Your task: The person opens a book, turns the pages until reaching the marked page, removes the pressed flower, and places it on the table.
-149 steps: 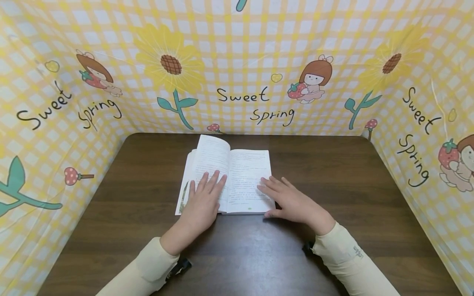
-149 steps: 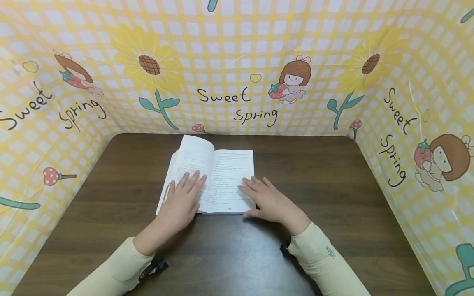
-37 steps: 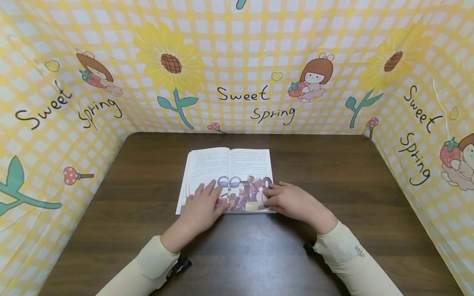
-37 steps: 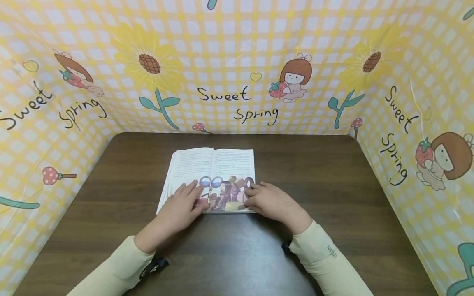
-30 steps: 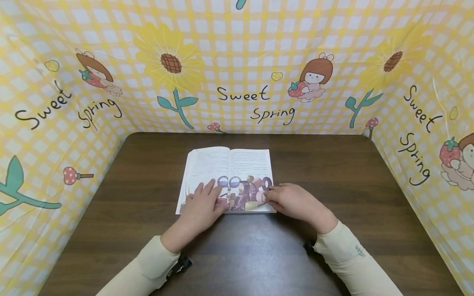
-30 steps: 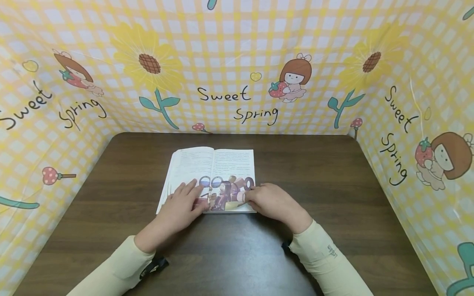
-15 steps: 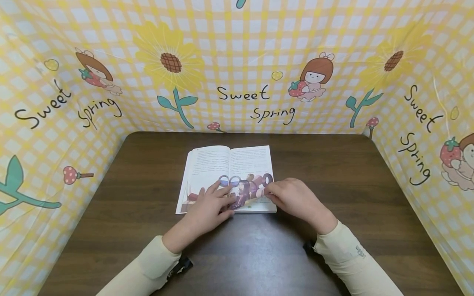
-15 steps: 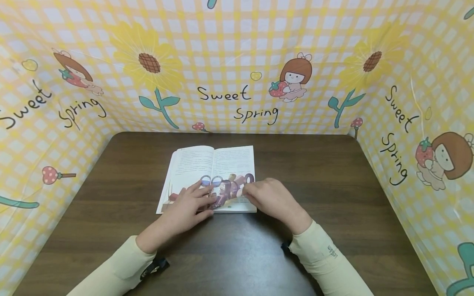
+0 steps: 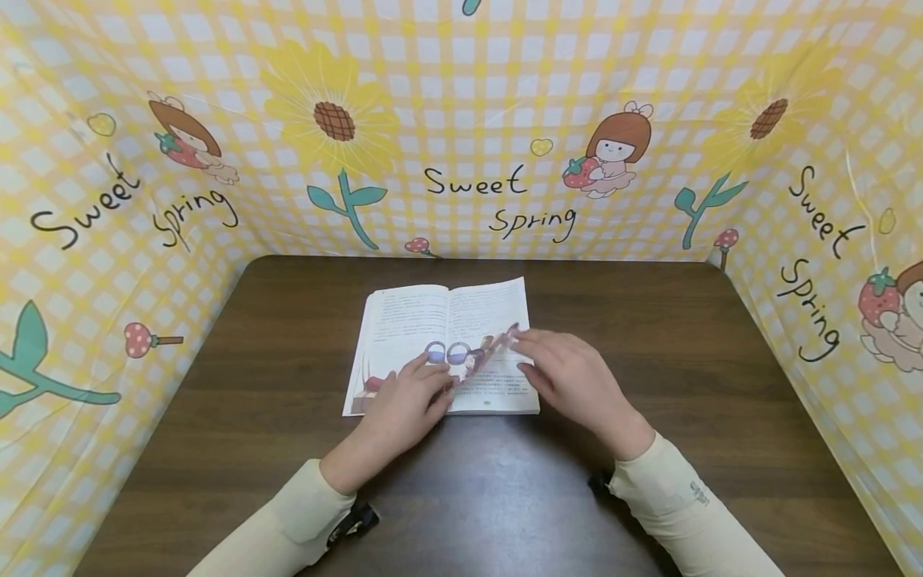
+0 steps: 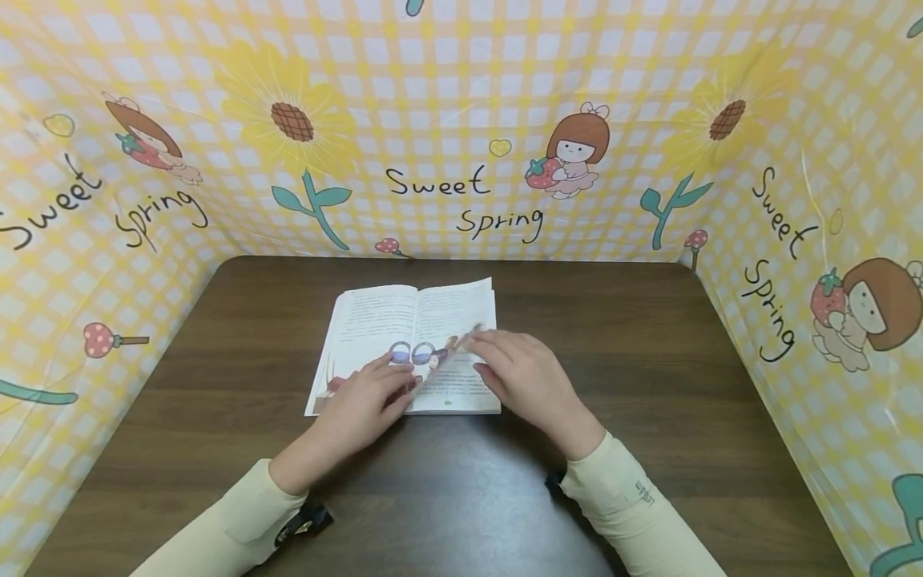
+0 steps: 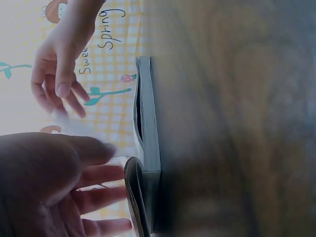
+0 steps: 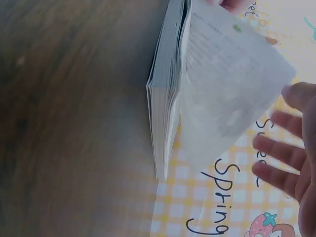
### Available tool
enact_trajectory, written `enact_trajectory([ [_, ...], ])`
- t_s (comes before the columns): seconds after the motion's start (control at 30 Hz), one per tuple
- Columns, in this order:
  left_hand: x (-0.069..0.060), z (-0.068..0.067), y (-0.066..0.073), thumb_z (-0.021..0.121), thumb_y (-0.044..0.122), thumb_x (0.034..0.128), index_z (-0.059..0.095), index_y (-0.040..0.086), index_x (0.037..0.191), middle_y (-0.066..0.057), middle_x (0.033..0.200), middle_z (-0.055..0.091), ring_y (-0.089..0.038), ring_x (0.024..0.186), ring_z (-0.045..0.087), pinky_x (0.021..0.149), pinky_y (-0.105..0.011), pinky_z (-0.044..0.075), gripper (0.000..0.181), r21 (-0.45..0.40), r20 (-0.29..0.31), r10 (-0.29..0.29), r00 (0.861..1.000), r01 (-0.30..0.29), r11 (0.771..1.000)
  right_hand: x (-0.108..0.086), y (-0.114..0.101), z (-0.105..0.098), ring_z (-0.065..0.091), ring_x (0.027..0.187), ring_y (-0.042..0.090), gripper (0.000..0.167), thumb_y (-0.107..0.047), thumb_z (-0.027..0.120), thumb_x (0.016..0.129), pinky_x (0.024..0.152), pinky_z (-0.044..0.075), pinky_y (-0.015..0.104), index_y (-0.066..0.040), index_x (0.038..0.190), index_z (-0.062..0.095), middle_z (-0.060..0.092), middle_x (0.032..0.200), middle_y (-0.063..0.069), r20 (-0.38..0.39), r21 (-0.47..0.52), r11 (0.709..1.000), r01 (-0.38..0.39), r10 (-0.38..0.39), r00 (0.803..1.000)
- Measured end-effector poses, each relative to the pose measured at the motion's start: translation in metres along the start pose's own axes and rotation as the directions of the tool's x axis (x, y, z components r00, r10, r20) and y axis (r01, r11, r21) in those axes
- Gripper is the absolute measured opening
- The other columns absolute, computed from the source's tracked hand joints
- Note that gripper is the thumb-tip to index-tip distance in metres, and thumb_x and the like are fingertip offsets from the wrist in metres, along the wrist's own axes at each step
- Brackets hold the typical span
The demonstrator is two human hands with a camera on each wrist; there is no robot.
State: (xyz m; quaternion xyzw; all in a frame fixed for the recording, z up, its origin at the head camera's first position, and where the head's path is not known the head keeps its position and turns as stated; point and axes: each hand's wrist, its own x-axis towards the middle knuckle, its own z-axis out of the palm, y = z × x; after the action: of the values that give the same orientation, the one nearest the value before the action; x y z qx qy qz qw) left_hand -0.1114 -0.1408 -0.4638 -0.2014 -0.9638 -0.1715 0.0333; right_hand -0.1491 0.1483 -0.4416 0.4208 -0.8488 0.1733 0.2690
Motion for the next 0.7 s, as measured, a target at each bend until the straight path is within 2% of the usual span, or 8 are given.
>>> enact_trajectory([
  [0.1, 0.0002, -0.0016, 0.0002, 0.070, 0.026, 0.0963, 0.056, 0.009, 0.143, -0.009, 0.141, 0.062, -0.030, 0.131, 0.058, 0.104, -0.053, 0.050, 0.052, -0.031, -0.092, -0.038, 0.995, 0.035, 0.999, 0.0001, 0.0017, -0.0004, 0.062, 0.127, 0.025, 0.043, -0.020, 0.071, 0.094, 0.104, 0.050, 0.046, -0.010, 0.135, 0.064, 0.064, 0.141, 0.006, -0.021, 0.011, 0.997, -0.078, 0.079, 0.997],
  [0.17, -0.0002, -0.0027, -0.0002, 0.073, 0.023, 0.0926, 0.036, 0.007, 0.156, -0.014, 0.155, 0.048, -0.032, 0.137, 0.051, 0.110, -0.051, 0.046, 0.076, -0.042, -0.162, -0.063, 0.985, 0.056, 0.998, -0.0002, 0.0027, 0.0001, 0.060, 0.129, 0.027, 0.048, -0.021, 0.071, 0.094, 0.106, 0.048, 0.047, -0.010, 0.139, 0.061, 0.062, 0.144, 0.007, -0.005, 0.021, 0.993, -0.120, 0.120, 0.993],
  [0.27, -0.0019, -0.0044, -0.0013, 0.081, 0.020, 0.0848, 0.008, 0.010, 0.165, -0.018, 0.170, 0.017, -0.039, 0.153, 0.027, 0.117, -0.062, 0.032, 0.109, 0.003, -0.264, -0.050, 0.963, 0.052, 0.999, -0.0009, 0.0040, 0.0021, 0.057, 0.133, 0.029, 0.052, -0.025, 0.071, 0.094, 0.108, 0.046, 0.049, -0.010, 0.142, 0.058, 0.058, 0.147, 0.009, 0.062, 0.020, 0.987, -0.161, 0.159, 0.985],
  [0.37, -0.0034, -0.0059, -0.0028, 0.087, 0.018, 0.0789, 0.000, 0.013, 0.165, -0.020, 0.171, -0.001, -0.044, 0.156, 0.009, 0.116, -0.073, 0.019, 0.122, 0.118, -0.332, 0.016, 0.943, 0.024, 0.993, -0.0020, 0.0047, 0.0042, 0.053, 0.137, 0.030, 0.056, -0.028, 0.073, 0.095, 0.110, 0.044, 0.050, -0.010, 0.144, 0.055, 0.055, 0.150, 0.011, 0.163, 0.010, 0.983, -0.182, 0.178, 0.971],
  [0.43, -0.0042, -0.0068, -0.0035, 0.089, 0.018, 0.0770, 0.000, 0.015, 0.165, -0.018, 0.172, -0.007, -0.045, 0.157, 0.000, 0.115, -0.077, 0.010, 0.125, 0.185, -0.338, 0.049, 0.940, 0.016, 0.983, -0.0026, 0.0048, 0.0053, 0.051, 0.139, 0.031, 0.058, -0.029, 0.074, 0.094, 0.113, 0.042, 0.050, -0.010, 0.146, 0.054, 0.053, 0.152, 0.012, 0.234, 0.009, 0.982, -0.188, 0.181, 0.955],
  [0.47, -0.0045, -0.0073, -0.0038, 0.089, 0.019, 0.0768, 0.000, 0.016, 0.166, -0.016, 0.172, -0.009, -0.044, 0.157, -0.003, 0.116, -0.077, 0.007, 0.126, 0.214, -0.327, 0.055, 0.943, 0.017, 0.977, -0.0032, 0.0048, 0.0058, 0.050, 0.141, 0.031, 0.060, -0.031, 0.074, 0.094, 0.114, 0.040, 0.050, -0.010, 0.147, 0.054, 0.051, 0.154, 0.012, 0.269, 0.012, 0.982, -0.191, 0.181, 0.946],
  [0.57, -0.0050, -0.0085, -0.0042, 0.090, 0.021, 0.0773, 0.003, 0.019, 0.166, -0.011, 0.173, -0.009, -0.041, 0.158, -0.008, 0.116, -0.076, 0.001, 0.125, 0.258, -0.259, 0.044, 0.965, 0.026, 0.966, -0.0047, 0.0045, 0.0066, 0.046, 0.144, 0.032, 0.066, -0.036, 0.077, 0.092, 0.118, 0.036, 0.052, -0.010, 0.149, 0.052, 0.048, 0.157, 0.012, 0.366, 0.028, 0.979, -0.203, 0.179, 0.914],
  [0.7, -0.0049, -0.0086, -0.0051, 0.085, 0.024, 0.0834, 0.012, 0.017, 0.166, -0.009, 0.174, 0.001, -0.040, 0.158, -0.001, 0.118, -0.074, 0.003, 0.111, 0.274, -0.158, 0.004, 0.987, 0.039, 0.961, -0.0077, 0.0051, 0.0084, 0.040, 0.149, 0.033, 0.075, -0.042, 0.078, 0.090, 0.121, 0.029, 0.057, -0.012, 0.152, 0.049, 0.042, 0.161, 0.011, 0.484, 0.049, 0.973, -0.225, 0.174, 0.858],
])
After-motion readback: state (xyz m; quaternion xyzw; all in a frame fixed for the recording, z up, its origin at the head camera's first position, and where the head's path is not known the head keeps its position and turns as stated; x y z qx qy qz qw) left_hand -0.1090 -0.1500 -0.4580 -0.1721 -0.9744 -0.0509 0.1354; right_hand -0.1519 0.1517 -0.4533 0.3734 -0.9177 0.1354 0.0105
